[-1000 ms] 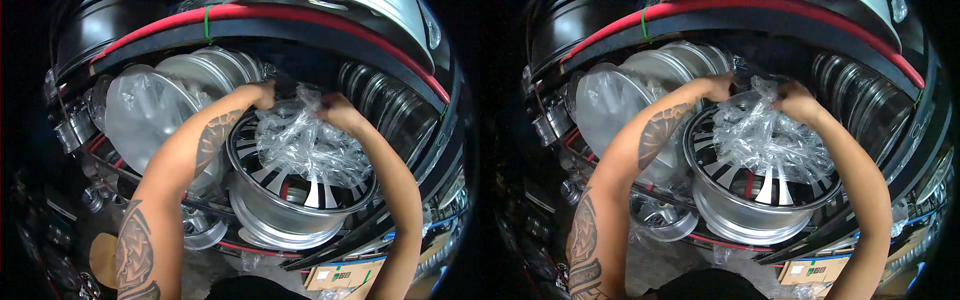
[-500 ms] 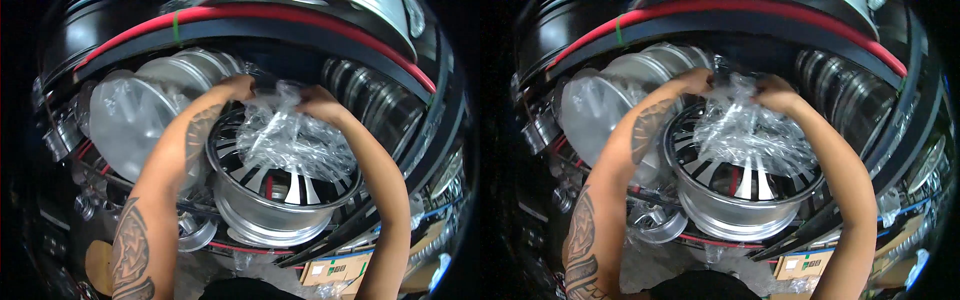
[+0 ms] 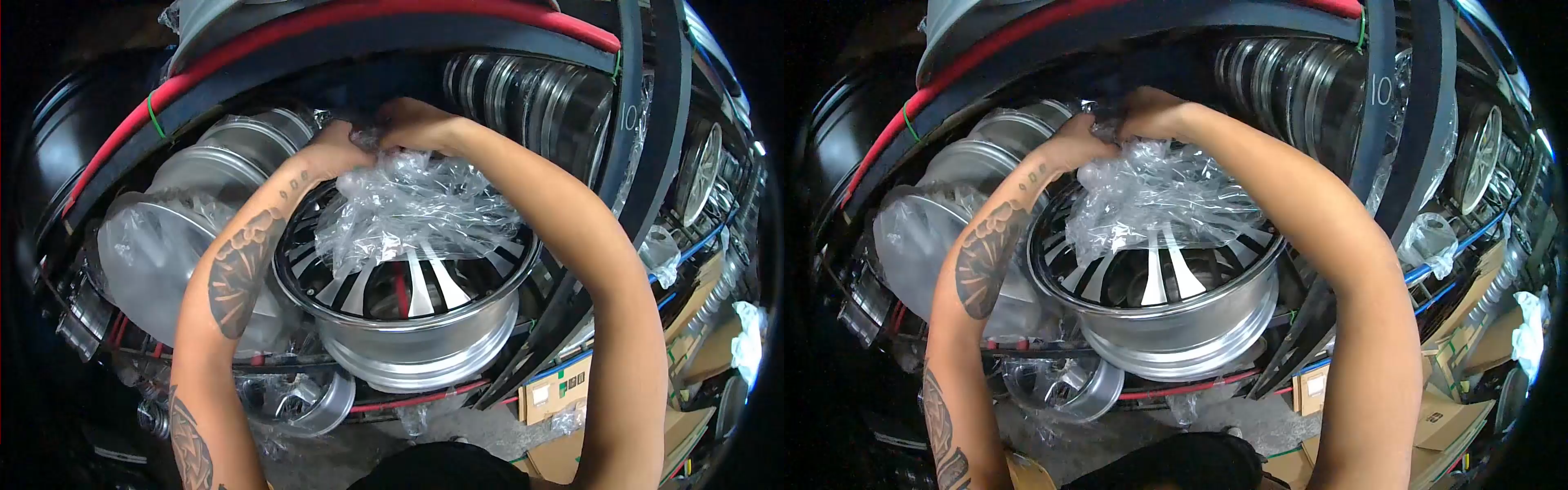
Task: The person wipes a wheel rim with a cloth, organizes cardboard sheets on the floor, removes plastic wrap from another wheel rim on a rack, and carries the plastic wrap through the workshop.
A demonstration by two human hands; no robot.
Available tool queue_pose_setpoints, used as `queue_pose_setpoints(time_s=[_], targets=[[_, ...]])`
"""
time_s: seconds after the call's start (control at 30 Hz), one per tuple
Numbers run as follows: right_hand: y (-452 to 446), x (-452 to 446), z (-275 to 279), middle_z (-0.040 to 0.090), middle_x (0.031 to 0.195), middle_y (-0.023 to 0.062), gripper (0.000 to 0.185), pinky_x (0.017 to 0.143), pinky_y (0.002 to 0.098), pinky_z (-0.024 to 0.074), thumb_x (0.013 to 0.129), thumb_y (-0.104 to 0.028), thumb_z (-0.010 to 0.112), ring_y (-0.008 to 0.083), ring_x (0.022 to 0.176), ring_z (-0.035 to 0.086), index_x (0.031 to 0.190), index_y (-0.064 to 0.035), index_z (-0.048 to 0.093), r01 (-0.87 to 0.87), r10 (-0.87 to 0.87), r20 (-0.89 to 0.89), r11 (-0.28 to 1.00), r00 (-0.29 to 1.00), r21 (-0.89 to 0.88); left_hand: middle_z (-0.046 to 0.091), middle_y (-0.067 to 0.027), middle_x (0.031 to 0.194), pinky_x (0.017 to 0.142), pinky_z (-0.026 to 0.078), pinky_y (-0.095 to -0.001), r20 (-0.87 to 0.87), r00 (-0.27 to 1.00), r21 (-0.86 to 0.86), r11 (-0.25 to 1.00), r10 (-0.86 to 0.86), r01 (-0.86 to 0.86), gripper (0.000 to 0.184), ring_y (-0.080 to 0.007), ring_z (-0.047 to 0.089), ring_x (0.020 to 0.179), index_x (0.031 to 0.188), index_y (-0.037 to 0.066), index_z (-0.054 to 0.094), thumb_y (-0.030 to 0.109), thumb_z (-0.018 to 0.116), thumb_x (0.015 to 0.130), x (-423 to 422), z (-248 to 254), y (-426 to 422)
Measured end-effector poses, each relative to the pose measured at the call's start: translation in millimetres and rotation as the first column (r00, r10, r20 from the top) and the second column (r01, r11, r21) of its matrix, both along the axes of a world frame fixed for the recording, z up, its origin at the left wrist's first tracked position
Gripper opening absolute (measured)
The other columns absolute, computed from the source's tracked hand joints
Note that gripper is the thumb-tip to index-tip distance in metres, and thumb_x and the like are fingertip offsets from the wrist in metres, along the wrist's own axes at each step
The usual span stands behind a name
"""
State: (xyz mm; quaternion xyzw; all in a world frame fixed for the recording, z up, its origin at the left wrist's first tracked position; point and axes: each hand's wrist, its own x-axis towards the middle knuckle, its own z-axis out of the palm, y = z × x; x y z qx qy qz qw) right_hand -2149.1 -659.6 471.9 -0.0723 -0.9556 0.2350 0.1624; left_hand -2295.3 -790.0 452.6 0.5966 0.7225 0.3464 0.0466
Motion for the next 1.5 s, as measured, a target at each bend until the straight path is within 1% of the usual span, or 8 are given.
queue_pose_setpoints(time_s=[0.23,0.47,0.7,0.8,0.93,1.17,1.3,1.5], targets=[[24,82,-20,0.037,0.146,0.0337,0.141,0.117,0.04,0.0248,0.054,-0.062,0.088,0.0378,0.141,0.035,0.15,0.01,0.013,-0.194,0.159,0.472,0.981,0.867,0.027,0.07,-0.0148,0.099,0.08,0.052,-0.0319,0.045,0.997,0.001,0.998,0.064,-0.064,0.047,-0.0206,0.067,0.089,0.113,-0.003,0.067,0.015,0.073,0.07,-4,5,-8],[-18,111,-27,0.068,0.112,0.0198,0.06,0.094,0.045,0.0506,0.071,-0.018,0.071,0.0364,0.107,0.064,0.13,-0.0126,0.06,0.163,-0.386,0.28,0.796,0.879,0.583,0.071,-0.0124,0.095,0.074,0.055,-0.0326,0.15,0.984,0.103,0.988,0.097,-0.113,0.038,-0.0202,0.069,0.082,0.108,-0.003,0.068,0.013,0.073,0.074,-21,3,2],[14,46,-39,0.068,0.108,0.0229,0.045,0.089,0.0404,0.0517,0.077,-0.018,0.067,0.0337,0.102,0.066,0.119,-0.0025,0.064,0.263,-0.122,-0.429,0.921,0.895,0.288,0.072,-0.0107,0.091,0.071,0.054,-0.0324,0.35,0.937,0.27,0.955,0.019,-0.121,0.034,-0.0195,0.069,0.08,0.101,-0.002,0.071,0.015,0.077,0.072,-7,5,5],[8,9,-15,0.061,0.128,0.0221,0.052,0.099,0.0411,0.0461,0.08,-0.024,0.069,0.0349,0.116,0.06,0.126,-0.0022,0.06,0.076,-0.07,-0.04,0.983,0.997,0.168,0.072,-0.0107,0.091,0.076,0.053,-0.0324,0.233,0.972,0.286,0.957,-0.024,-0.045,0.032,-0.0188,0.069,0.084,0.098,0.001,0.072,0.02,0.079,0.073,4,16,3],[-54,10,-5,0.06,0.131,0.0159,0.047,0.1,0.0368,0.0424,0.09,-0.028,0.063,0.0259,0.121,0.055,0.128,-0.001,0.059,0.164,-0.182,-0.157,0.979,0.971,-0.121,0.073,-0.0118,0.102,0.083,0.052,-0.031,-0.189,0.974,0.252,0.965,0.127,-0.076,0.038,-0.0191,0.068,0.09,0.113,0.005,0.07,0.018,0.076,0.078,16,34,-7],[-45,-9,-16,0.067,0.108,0.0097,0.027,0.084,0.0347,0.0511,0.089,-0.01,0.066,0.0209,0.097,0.063,0.115,-0.0037,0.065,0.127,-0.287,-0.437,0.925,0.852,-0.359,0.073,-0.0123,0.104,0.087,0.052,-0.0326,-0.105,0.992,0.456,0.883,-0.067,0.108,0.044,-0.0199,0.068,0.096,0.116,0.005,0.069,0.025,0.078,0.078,7,25,-34],[-30,1,-11,0.067,0.113,0.0118,0.032,0.08,0.0351,0.0544,0.089,-0.01,0.066,0.0221,0.099,0.064,0.12,-0.0003,0.062,-0.054,-0.292,-0.609,0.873,0.737,-0.484,0.059,-0.0216,0.132,0.103,0.043,-0.0345,-0.134,0.958,0.564,0.776,-0.253,0.283,0.078,-0.0275,0.055,0.123,0.138,0.0,0.05,0.033,0.082,0.075,-1,27,-39],[-20,-1,12,0.067,0.109,0.0063,0.027,0.078,0.0358,0.0557,0.094,-0.019,0.062,0.0198,0.095,0.065,0.119,-0.0093,0.063,-0.07,-0.337,-0.622,0.842,0.707,-0.536,0.058,-0.0223,0.132,0.106,0.04,-0.0365,-0.16,0.968,0.265,0.937,-0.192,0.229,0.086,-0.0315,0.054,0.126,0.135,-0.001,0.051,0.04,0.086,0.068,12,14,-70]])
